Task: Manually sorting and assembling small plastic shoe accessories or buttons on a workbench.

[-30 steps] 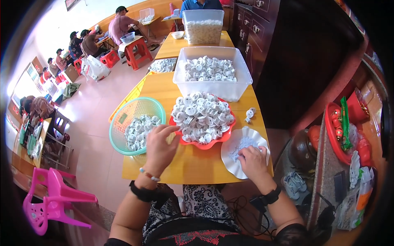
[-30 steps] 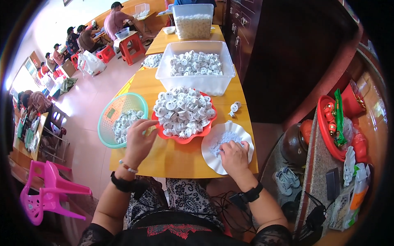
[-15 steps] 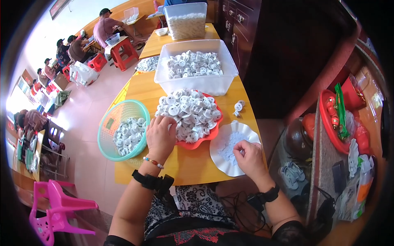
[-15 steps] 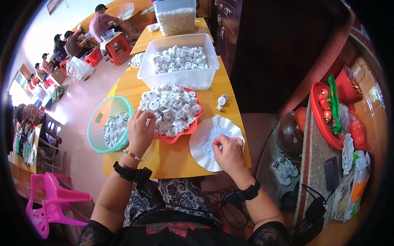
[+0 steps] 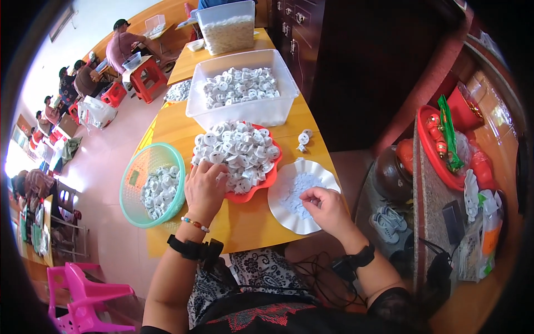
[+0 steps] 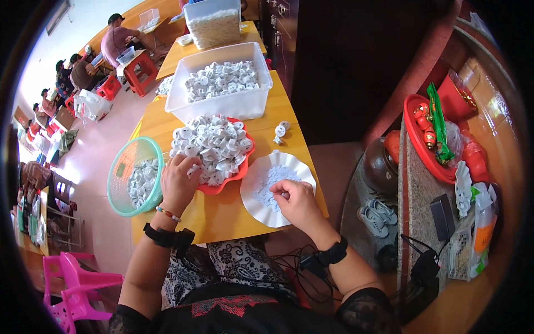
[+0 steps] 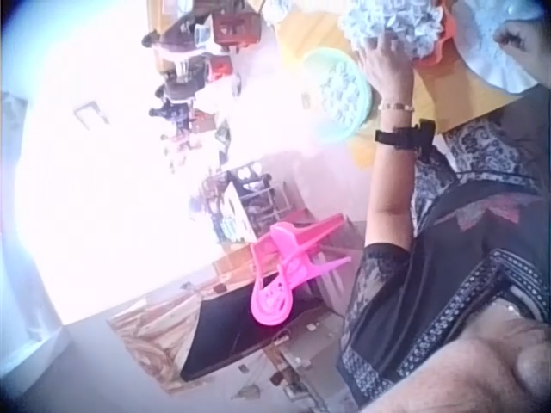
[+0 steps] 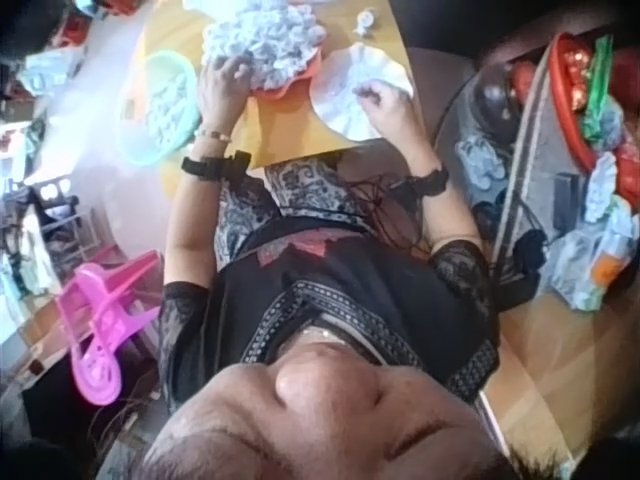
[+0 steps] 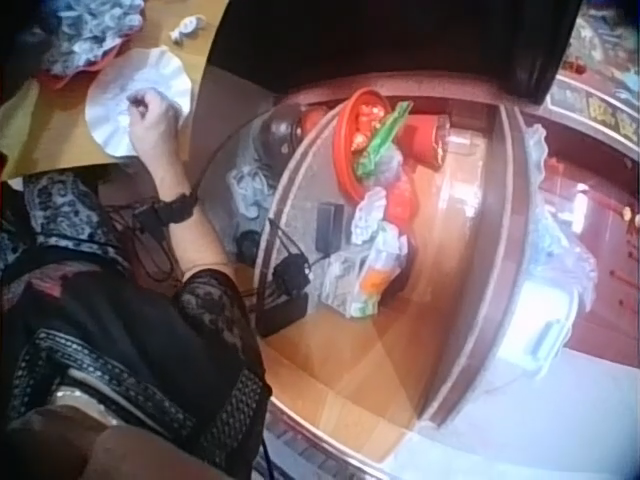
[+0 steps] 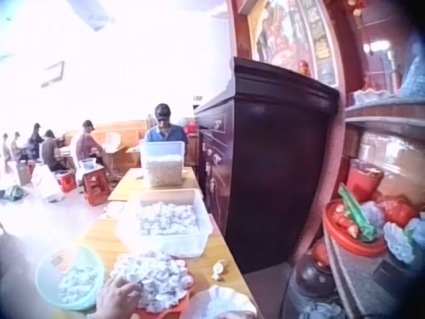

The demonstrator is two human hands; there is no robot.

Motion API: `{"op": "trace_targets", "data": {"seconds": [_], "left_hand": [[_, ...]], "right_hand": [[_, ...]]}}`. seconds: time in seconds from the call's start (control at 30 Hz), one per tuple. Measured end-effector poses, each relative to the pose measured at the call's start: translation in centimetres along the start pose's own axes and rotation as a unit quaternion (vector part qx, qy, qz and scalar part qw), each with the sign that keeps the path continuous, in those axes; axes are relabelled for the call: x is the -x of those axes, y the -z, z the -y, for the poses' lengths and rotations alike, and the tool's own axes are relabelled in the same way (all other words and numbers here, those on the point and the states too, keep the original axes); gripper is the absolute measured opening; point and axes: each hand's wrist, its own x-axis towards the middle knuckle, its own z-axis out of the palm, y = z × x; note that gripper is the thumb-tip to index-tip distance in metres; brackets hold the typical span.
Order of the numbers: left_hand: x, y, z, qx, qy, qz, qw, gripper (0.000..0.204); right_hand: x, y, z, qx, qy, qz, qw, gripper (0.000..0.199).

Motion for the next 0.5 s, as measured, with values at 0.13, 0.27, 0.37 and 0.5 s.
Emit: {"op": "trace_targets", "data": {"seconds": [0.13, 0.27, 0.37, 0.5], "left_hand": [[0.2, 0.3, -0.6, 0.059, 0.01, -0.031, 0.998, 0.02], [0.7, 1.8, -1.9, 0.175, 0.022, -0.052, 0.983, 0.017], [2.1, 4.5, -4.1, 0.392, 0.139, 0.055, 0.908, 0.015], [3.9, 5.4, -6.8, 0.668, 0.319, 0.264, 0.618, 0.034]], "right_hand": [[-0.2, -0.4, -0.6, 0.138, 0.067, 0.001, 0.988, 0.006], [-0.2, -1.5, -0.7, 0.31, 0.124, -0.018, 0.943, 0.008], [-0.3, -1.9, -1.4, 0.352, 0.147, -0.02, 0.924, 0.006], [-0.6, -1.8, -1.5, 0.328, 0.122, -0.019, 0.937, 0.006]]}}
